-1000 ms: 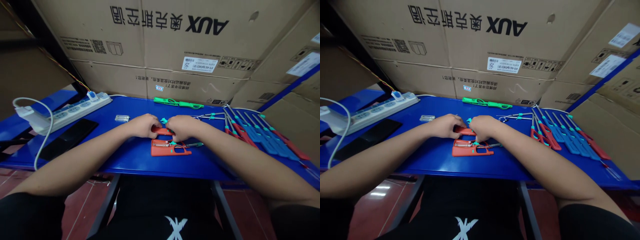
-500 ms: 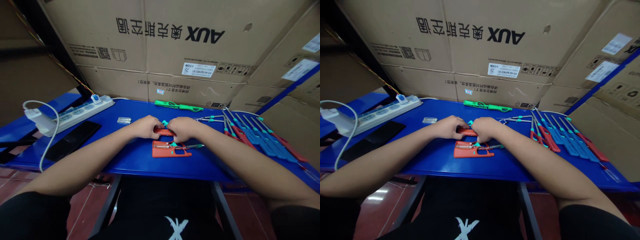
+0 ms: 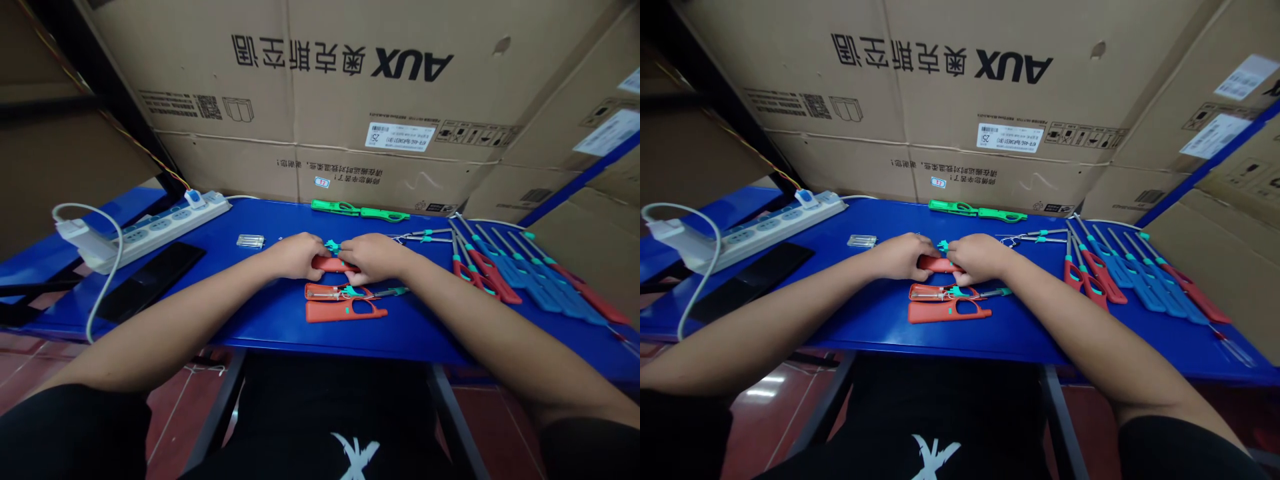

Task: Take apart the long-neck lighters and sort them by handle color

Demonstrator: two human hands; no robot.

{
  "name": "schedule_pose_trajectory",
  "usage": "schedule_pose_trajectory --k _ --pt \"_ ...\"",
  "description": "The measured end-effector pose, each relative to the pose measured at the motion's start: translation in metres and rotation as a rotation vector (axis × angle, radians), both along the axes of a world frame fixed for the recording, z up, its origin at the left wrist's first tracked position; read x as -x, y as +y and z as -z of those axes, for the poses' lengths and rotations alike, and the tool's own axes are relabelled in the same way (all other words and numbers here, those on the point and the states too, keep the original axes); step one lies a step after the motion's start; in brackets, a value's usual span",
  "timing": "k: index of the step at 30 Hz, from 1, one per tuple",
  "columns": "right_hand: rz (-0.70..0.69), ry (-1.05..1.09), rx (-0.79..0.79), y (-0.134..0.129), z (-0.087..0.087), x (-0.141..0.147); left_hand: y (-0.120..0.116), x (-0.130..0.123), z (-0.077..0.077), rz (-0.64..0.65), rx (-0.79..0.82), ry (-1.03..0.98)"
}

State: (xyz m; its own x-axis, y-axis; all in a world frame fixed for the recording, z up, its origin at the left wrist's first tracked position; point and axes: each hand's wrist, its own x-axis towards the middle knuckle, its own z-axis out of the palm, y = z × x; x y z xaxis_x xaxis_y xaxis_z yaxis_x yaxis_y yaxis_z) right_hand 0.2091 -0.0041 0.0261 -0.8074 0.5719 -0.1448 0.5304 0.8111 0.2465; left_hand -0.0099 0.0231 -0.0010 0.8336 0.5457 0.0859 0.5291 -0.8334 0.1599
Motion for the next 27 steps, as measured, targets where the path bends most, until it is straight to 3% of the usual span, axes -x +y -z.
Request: schedule_pose_trajectory --k 8,12,15,18,22,27 --pt "0.007 0.192 -0.043 0.008 0.003 -0.015 -0.001 0.004 0.001 -0.038 0.004 -0.045" --pt "0.033 0.424 0.025 -0.002 0.001 -0.026 -0.005 0.013 -0.009 0.092 -0.021 -0.182" --pt "0.012 0.592 0.103 -0.023 0.002 -0.035 -0.025 0.017 -0.022 0.166 -0.076 -0.192" --pt "-0.047 0.667 0.079 -0.053 0.008 -0.045 -0.058 0.018 -0.027 0.099 -0.261 -0.194" --pt "-0.069 0.678 -0.045 -0.086 0.021 -0.055 -0.105 0.024 -0.012 0.009 -0.359 -0.315" --pt "0.075 0.772 0.038 -0.109 0.031 -0.073 -0.143 0.039 0.019 -0.224 -0.162 -0.393"
